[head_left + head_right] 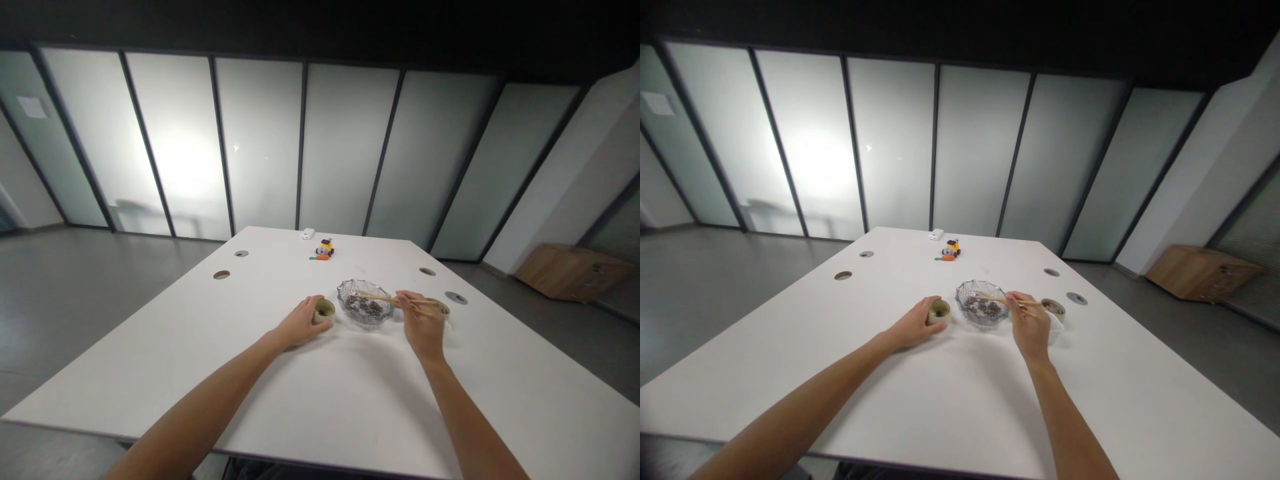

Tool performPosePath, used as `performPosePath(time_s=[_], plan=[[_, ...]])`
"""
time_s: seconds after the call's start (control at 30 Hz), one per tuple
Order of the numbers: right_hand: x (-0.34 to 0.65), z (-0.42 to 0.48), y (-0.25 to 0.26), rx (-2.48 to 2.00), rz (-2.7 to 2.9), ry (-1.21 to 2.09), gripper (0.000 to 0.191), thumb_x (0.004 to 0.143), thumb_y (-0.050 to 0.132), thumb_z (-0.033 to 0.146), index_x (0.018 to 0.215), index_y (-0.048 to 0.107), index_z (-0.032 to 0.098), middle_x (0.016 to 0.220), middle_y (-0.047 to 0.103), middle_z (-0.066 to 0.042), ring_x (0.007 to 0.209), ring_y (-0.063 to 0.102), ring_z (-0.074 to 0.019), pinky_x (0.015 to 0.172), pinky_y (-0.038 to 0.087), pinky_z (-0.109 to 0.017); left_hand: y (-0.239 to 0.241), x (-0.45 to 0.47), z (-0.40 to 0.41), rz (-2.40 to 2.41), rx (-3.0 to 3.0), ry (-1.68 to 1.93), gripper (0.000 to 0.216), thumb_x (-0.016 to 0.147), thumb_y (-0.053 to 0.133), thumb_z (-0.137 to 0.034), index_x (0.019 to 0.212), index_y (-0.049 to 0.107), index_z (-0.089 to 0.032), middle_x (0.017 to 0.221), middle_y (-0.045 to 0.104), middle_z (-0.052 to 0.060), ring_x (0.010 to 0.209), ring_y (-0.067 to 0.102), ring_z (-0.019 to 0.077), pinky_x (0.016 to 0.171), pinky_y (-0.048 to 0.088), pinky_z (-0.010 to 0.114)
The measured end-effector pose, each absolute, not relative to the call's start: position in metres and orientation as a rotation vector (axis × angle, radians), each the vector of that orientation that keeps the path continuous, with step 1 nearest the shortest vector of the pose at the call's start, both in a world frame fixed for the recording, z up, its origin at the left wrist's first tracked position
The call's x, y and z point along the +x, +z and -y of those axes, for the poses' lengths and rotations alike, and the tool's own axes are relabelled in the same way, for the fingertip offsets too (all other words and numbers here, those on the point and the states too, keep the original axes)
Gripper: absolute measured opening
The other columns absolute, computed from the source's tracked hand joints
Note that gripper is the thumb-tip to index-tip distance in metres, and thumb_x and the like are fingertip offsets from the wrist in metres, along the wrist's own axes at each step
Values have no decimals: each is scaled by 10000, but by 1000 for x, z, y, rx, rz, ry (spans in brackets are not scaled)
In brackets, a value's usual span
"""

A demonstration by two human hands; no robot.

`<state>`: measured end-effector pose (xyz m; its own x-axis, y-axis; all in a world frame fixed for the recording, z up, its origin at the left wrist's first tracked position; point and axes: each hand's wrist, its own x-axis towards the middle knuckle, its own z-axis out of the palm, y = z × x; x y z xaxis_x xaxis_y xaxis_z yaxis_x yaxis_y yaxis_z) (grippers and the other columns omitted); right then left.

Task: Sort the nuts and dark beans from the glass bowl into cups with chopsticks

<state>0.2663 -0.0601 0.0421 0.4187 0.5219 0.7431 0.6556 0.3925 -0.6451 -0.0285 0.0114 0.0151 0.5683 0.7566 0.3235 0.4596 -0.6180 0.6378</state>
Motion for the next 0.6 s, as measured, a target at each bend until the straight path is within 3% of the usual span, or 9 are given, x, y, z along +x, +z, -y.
performPosePath(time_s=[0.6], plan=[[270, 51, 30, -1263, 1456, -84, 506, 933, 610, 690, 818, 781, 228, 789, 779, -80, 733, 703, -240, 723, 557, -379, 13, -29, -13, -962, 2317, 817, 620, 892, 739, -439, 1435, 526, -225, 1393, 627, 148, 1225, 623, 337, 1063, 496, 477]])
